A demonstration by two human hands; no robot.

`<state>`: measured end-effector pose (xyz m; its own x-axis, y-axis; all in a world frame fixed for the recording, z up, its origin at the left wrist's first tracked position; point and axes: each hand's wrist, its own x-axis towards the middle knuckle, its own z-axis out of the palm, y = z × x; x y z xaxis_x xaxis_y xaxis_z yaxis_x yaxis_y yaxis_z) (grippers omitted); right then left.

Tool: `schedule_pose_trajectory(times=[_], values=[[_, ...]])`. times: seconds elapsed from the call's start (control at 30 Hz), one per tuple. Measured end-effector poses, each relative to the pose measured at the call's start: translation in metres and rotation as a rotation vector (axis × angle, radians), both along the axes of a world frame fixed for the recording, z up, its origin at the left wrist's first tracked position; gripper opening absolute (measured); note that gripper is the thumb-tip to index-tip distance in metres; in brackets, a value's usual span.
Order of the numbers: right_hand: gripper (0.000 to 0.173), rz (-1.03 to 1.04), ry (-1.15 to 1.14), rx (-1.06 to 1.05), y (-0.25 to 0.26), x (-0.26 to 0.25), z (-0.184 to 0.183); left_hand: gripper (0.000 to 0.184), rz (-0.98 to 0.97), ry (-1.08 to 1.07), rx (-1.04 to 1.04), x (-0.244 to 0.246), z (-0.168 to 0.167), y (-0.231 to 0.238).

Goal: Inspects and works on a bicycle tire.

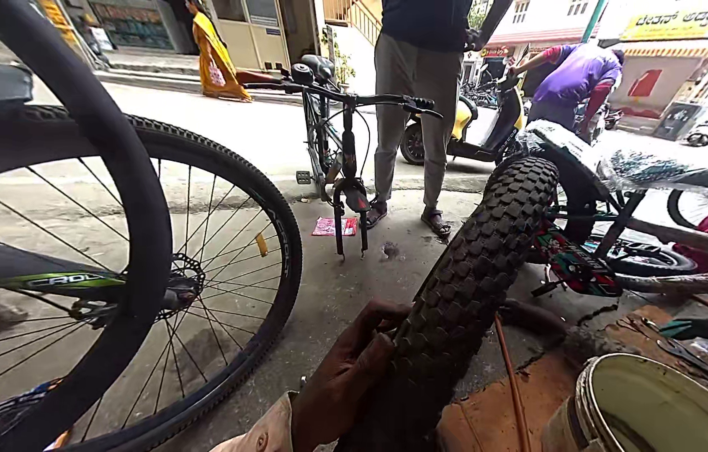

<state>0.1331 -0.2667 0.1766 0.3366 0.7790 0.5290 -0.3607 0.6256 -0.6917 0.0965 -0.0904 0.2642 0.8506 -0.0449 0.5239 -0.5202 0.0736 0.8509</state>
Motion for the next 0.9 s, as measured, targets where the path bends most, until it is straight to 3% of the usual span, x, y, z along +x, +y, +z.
schedule_pose_trajectory(times=[0.17,0.27,0.4,0.57,0.63,0.77,0.9], values=[[0.033,-0.093,0.086,0.163,-0.001,0.008,0.018,0.026,-0.031,0.043,-0.057,0.005,0.001,-0.003],[0.033,-0.222,0.191,0.279,-0.004,0.017,0.033,0.024,-0.024,-0.011,0.009,0.01,0.002,-0.003],[0.039,-0.202,0.221,0.415,-0.026,0.028,0.064,0.026,0.003,-0.106,0.119,0.004,0.003,-0.012],[0.043,-0.484,0.325,0.471,-0.039,0.049,0.098,0.028,0.075,-0.147,0.2,-0.001,0.003,-0.02],[0.036,-0.534,0.337,0.53,-0.037,0.062,0.107,0.028,0.1,-0.173,0.229,-0.002,0.003,-0.024],[0.038,-0.549,0.3,0.591,-0.025,0.062,0.11,0.028,0.21,-0.19,0.279,-0.004,0.003,-0.026],[0.044,-0.404,0.238,0.604,-0.013,0.049,0.097,0.027,0.317,-0.197,0.28,-0.011,0.0,-0.023]])
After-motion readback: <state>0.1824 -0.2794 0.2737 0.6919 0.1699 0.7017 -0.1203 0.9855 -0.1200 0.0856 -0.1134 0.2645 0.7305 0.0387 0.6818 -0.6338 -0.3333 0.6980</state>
